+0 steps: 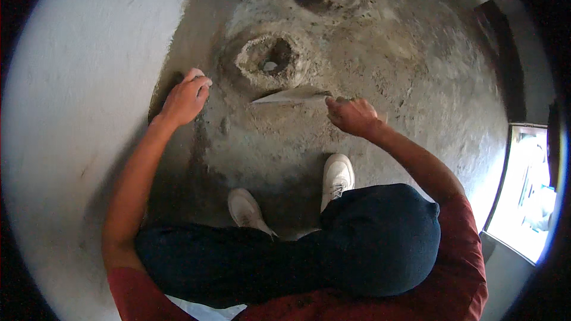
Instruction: Smoothing wet concrete around plumbing fixtures on a floor using a hand trowel.
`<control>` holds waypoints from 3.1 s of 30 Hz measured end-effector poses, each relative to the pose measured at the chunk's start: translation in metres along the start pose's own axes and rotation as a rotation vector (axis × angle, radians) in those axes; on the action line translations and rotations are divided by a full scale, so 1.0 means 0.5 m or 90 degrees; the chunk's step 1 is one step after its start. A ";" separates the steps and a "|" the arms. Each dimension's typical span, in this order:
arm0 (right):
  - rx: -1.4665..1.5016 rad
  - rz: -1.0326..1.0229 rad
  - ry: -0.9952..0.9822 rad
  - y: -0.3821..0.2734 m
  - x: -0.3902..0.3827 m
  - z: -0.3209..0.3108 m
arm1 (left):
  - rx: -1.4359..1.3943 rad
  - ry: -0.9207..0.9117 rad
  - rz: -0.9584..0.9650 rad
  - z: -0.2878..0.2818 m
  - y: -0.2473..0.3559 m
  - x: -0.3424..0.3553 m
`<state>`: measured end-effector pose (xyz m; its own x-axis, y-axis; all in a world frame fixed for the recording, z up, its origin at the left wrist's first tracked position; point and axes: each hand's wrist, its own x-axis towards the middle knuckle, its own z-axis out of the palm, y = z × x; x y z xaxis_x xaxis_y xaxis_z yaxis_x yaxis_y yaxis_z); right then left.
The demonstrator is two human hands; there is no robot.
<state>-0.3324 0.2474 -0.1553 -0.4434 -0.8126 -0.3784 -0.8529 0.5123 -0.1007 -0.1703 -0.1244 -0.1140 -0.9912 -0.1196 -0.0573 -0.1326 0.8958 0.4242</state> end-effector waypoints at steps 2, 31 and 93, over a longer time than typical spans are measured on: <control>0.033 0.023 -0.074 0.035 -0.009 -0.011 | 0.012 0.029 0.018 0.001 -0.001 -0.006; 0.049 -0.085 0.107 0.258 0.101 -0.105 | 0.033 -0.021 -0.009 -0.005 0.001 -0.015; 0.790 0.255 0.169 -0.128 -0.081 0.123 | 0.047 -0.054 0.015 -0.049 0.056 -0.003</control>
<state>-0.2430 0.2647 -0.1901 -0.7642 -0.5038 -0.4028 0.0998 0.5245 -0.8455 -0.1727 -0.1098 -0.0799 -0.9899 -0.0644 -0.1266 -0.1062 0.9275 0.3585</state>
